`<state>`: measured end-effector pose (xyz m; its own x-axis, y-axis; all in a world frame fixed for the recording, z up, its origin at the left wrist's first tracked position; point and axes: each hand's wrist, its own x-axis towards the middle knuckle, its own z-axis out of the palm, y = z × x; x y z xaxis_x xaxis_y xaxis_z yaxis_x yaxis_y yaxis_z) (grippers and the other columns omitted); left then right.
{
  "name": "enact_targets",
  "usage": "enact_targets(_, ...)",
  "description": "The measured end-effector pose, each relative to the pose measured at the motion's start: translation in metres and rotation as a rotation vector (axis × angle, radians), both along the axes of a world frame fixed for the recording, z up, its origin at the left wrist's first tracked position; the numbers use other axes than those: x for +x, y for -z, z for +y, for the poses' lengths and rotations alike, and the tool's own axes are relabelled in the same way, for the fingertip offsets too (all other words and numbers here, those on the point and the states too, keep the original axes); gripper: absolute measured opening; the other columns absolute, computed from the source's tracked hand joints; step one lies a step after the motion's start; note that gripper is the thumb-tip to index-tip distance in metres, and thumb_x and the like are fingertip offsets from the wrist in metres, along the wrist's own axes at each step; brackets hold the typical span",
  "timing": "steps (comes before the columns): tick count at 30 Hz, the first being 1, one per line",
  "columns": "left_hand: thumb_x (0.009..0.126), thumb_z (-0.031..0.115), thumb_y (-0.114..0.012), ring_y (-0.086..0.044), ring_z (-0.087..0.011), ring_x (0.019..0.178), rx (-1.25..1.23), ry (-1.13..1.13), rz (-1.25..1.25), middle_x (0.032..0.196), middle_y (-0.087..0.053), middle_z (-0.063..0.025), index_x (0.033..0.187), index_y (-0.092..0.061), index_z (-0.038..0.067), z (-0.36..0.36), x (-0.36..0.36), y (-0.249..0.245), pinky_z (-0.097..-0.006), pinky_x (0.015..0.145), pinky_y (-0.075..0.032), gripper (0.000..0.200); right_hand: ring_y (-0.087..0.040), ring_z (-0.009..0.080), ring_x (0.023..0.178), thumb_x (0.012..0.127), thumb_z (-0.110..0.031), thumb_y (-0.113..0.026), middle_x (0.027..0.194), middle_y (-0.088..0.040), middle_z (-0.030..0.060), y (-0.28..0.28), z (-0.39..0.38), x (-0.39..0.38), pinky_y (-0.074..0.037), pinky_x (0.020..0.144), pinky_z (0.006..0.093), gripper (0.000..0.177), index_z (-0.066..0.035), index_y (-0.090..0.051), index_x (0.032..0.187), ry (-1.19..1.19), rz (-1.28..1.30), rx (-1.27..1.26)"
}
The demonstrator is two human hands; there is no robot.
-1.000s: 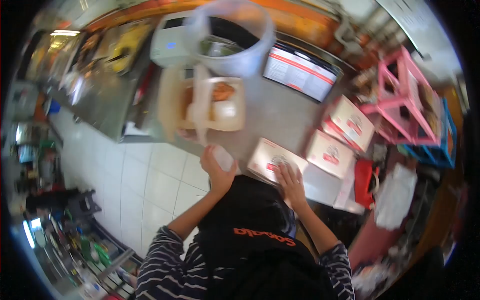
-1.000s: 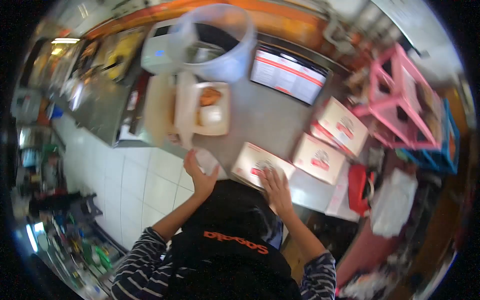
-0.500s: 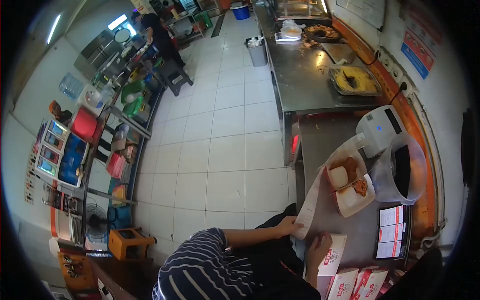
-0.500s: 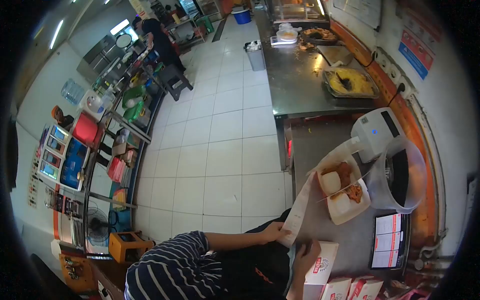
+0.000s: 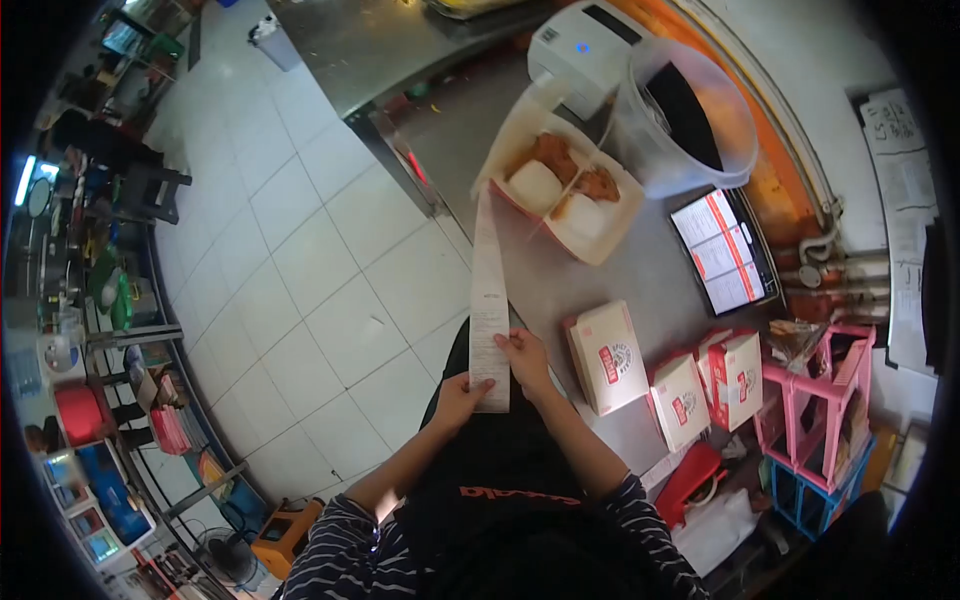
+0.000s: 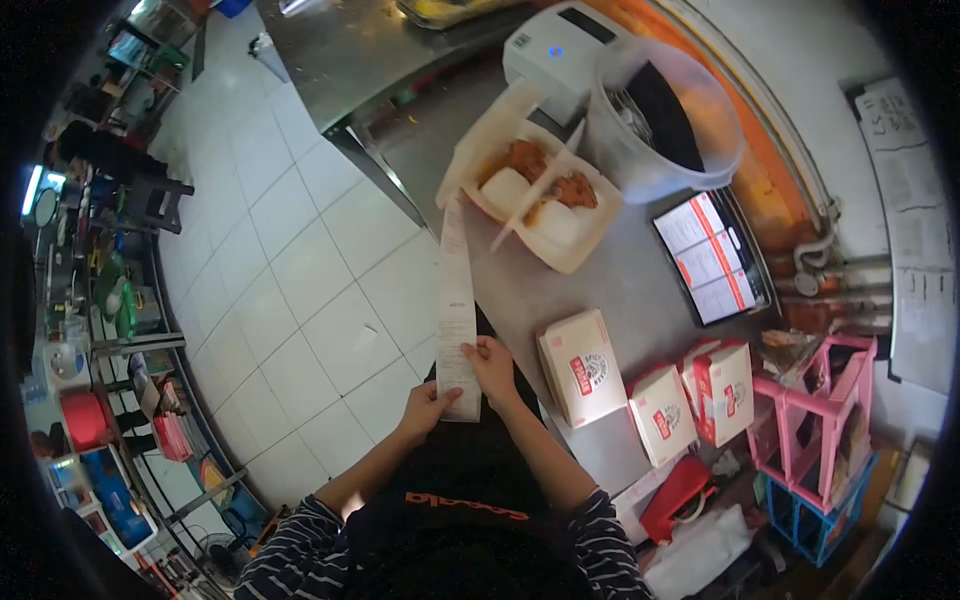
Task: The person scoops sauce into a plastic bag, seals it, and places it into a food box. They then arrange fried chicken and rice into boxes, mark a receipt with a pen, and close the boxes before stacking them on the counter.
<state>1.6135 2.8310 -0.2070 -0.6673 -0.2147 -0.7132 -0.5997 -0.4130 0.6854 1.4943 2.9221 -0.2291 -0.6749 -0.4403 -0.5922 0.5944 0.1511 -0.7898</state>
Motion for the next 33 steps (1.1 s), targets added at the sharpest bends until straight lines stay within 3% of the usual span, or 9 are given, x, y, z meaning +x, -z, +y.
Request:
enact_targets(10, 0.084, 0.017, -0.063, -0.061, -0.0098, 0.08, 0.067, 0.018, -0.063, 0.09, -0.066, -0.0064, 0.101, -0.061, -0.002, -0.003, 0.014, 0.003, -0.0246, 0.073, -0.048, 0.025, -0.06, 0.0113, 0.078, 0.086, -0.012, -0.057, 0.087, -0.064, 0.0068, 0.003, 0.01, 0.005, -0.047, 0.072, 0.025, 0.018, 0.001, -0.056, 0.098, -0.032, -0.214, -0.103)
enact_targets(18, 0.084, 0.012, -0.062, -0.06, -0.0113, 0.086, 0.166, 0.093, -0.047, 0.098, -0.064, -0.0073, 0.106, -0.058, -0.002, -0.007, 0.017, -0.002, -0.0258, 0.08, -0.047, 0.027, -0.06, 0.0123, 0.083, 0.086, -0.01, -0.058, 0.092, -0.064, 0.0087, -0.006, 0.023, 0.016, -0.047, 0.075, 0.0252, 0.02, 0.002, -0.055, 0.102, -0.015, -0.163, -0.133)
enact_targets(27, 0.082, 0.009, -0.062, -0.06, -0.0126, 0.091, 0.124, 0.432, -0.055, 0.1, -0.064, -0.0081, 0.107, -0.058, -0.004, -0.012, 0.014, -0.014, -0.0262, 0.082, -0.047, 0.028, -0.06, 0.0131, 0.087, 0.085, -0.008, -0.059, 0.095, -0.064, 0.0086, -0.031, 0.04, 0.019, -0.047, 0.079, 0.0267, 0.02, 0.001, -0.054, 0.102, 0.031, -0.186, -0.195)
enact_targets(33, 0.082, 0.009, -0.063, -0.06, -0.0144, 0.09, 0.218, 0.268, -0.044, 0.103, -0.063, -0.0107, 0.108, -0.055, -0.004, -0.003, 0.023, -0.028, -0.0273, 0.082, -0.048, 0.031, -0.059, 0.0106, 0.085, 0.082, -0.003, -0.062, 0.091, -0.063, 0.0065, -0.036, 0.074, 0.048, -0.047, 0.077, 0.0252, 0.017, 0.002, -0.057, 0.097, -0.193, -0.171, -0.169)
